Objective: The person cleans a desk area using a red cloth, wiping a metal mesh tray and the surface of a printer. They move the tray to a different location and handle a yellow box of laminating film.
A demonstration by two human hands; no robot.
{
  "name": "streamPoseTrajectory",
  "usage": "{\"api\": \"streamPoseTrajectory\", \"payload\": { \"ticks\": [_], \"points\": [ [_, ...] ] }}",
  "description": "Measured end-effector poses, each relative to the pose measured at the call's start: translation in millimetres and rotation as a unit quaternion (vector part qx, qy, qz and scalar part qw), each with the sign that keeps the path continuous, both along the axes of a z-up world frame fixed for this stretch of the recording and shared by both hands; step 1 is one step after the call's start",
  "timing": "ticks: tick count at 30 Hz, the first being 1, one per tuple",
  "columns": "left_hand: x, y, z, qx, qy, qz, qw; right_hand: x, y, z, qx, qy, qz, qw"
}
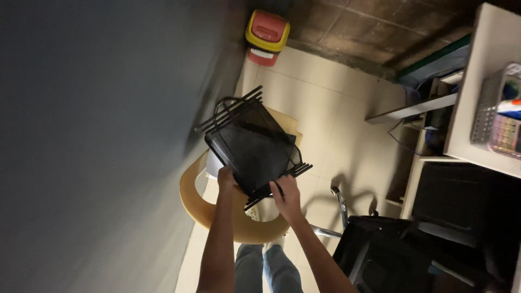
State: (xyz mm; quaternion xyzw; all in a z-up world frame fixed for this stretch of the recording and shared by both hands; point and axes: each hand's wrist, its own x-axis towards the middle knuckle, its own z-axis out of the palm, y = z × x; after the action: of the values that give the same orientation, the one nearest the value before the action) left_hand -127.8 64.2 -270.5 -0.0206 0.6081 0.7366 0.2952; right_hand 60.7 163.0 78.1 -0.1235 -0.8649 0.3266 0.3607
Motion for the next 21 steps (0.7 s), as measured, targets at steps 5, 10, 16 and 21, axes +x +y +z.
{"api": "streamPoseTrajectory", "payload": {
  "ticks": [5, 10, 16, 21],
  "points": [
    [28.5, -7.5, 85.4, 0.063, -0.031, 0.054, 0.996, 8.3, 2.9, 10.9, 0.011, -0.115, 0.014, 0.993],
    [56.5, -30.9, 216.5, 0.068, 0.000, 0.011, 0.998, 4.5, 0.7, 31.3, 0.027, -0.105, 0.006, 0.994],
    [75.7, -38.3, 292.4, 0.067, 0.124, -0.044, 0.989, 2.6, -11.7, 68.2, 0.026, -0.115, -0.005, 0.993],
    [83.5, -45.2, 358.3, -0.001, 0.249, -0.082, 0.965, 9.6, -22.8, 95.3, 0.020, -0.088, -0.016, 0.996]
  ]
}}
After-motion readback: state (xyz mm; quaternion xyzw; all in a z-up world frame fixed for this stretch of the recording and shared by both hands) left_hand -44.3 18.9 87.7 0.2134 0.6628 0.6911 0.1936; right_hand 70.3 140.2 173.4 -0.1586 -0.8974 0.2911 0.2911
